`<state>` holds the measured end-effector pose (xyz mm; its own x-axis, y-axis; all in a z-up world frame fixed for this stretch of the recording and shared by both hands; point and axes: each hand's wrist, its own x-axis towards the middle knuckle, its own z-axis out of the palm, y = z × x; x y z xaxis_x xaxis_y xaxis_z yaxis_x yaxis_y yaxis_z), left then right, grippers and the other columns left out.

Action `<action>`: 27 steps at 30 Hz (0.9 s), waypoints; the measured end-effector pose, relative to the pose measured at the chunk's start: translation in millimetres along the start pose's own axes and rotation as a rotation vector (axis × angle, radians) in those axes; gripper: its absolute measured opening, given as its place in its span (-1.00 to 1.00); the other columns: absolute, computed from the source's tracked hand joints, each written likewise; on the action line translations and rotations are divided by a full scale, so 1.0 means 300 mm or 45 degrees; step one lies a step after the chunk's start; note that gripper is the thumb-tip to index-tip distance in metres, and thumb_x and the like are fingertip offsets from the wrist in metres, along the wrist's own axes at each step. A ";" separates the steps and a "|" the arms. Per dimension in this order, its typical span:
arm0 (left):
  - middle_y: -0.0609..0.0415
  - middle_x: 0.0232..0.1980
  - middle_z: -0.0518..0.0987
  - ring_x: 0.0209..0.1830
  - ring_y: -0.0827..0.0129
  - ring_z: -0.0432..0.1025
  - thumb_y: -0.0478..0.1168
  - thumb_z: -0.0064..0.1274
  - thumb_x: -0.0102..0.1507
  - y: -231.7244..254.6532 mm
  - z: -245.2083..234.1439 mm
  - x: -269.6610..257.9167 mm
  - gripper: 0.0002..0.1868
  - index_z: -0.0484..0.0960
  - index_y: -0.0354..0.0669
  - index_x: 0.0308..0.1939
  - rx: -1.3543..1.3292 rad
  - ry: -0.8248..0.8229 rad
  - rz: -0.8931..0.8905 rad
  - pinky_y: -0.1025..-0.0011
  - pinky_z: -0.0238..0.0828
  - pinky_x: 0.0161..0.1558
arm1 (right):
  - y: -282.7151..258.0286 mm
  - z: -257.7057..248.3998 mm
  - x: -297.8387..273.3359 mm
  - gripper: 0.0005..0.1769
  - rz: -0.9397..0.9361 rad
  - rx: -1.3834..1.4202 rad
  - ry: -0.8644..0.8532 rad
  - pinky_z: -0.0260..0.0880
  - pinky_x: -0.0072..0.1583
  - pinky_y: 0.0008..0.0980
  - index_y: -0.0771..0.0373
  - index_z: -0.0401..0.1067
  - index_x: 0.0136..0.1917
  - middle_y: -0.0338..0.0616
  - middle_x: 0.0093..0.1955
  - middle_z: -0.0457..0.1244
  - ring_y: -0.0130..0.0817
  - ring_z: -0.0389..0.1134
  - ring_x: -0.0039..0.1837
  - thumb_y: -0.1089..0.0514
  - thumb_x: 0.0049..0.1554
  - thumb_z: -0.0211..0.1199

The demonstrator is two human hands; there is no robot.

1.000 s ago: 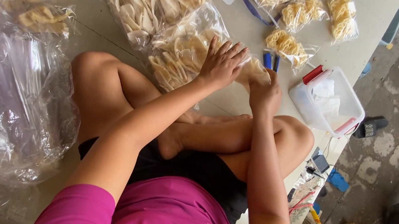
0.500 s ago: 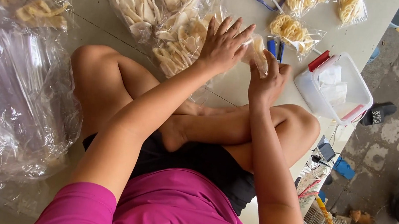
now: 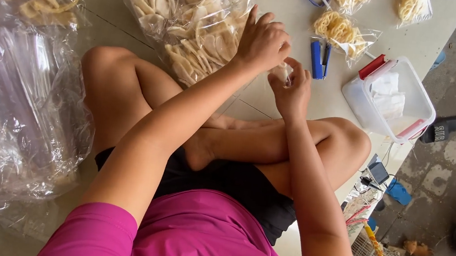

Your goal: Manually packaging snacks into plastic bags by inserting labels, folding the bag tops, and sealing them with a stapler.

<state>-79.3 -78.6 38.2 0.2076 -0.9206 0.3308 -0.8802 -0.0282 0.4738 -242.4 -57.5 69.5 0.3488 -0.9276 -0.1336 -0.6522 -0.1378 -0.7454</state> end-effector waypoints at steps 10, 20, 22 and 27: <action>0.06 -0.12 0.60 0.05 0.14 0.41 0.08 0.02 0.28 0.010 -0.003 0.075 -0.67 0.60 -0.11 -0.27 0.005 -0.532 -0.061 -0.23 -0.15 0.45 | 0.012 -0.004 0.002 -0.50 0.179 0.296 -0.098 0.34 -0.01 -0.42 0.02 0.40 0.27 -0.20 0.03 0.16 -0.41 0.24 -0.11 0.12 0.04 0.32; 0.07 0.25 0.60 0.42 -0.11 0.25 0.02 -0.35 0.39 0.089 0.071 0.006 -0.50 0.77 0.04 -0.04 -0.187 -0.376 0.136 -0.31 -0.31 0.44 | 0.022 0.122 0.078 -0.55 -0.042 0.140 0.241 0.21 0.16 -0.16 0.19 0.24 0.25 -0.09 0.11 0.19 -0.12 0.12 0.18 0.00 0.18 0.26; 0.13 0.24 0.62 0.42 0.03 0.27 0.02 -0.38 0.41 0.091 0.073 -0.030 -0.49 0.74 0.00 0.03 -0.212 -0.386 0.114 -0.24 -0.36 0.47 | 0.017 0.163 0.051 -0.50 -0.016 0.220 0.204 0.21 0.21 -0.16 0.19 0.23 0.28 -0.08 0.17 0.17 -0.12 0.12 0.24 -0.05 0.19 0.24; 0.39 0.39 0.48 0.53 0.34 0.16 0.11 -0.52 0.39 0.079 0.050 -0.050 -0.42 0.56 0.22 0.29 -0.290 -0.481 -0.046 -0.01 -0.53 0.56 | -0.016 0.217 0.078 -0.38 -0.019 0.417 0.160 0.22 0.32 -0.14 0.18 0.21 0.38 -0.06 0.33 0.14 -0.11 0.12 0.38 -0.18 0.20 0.20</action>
<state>-109.8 -71.3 32.2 0.0284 -0.9995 0.0096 -0.7500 -0.0150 0.6613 -187.3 -56.0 27.3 0.2582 -0.9645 -0.0547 -0.3898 -0.0522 -0.9194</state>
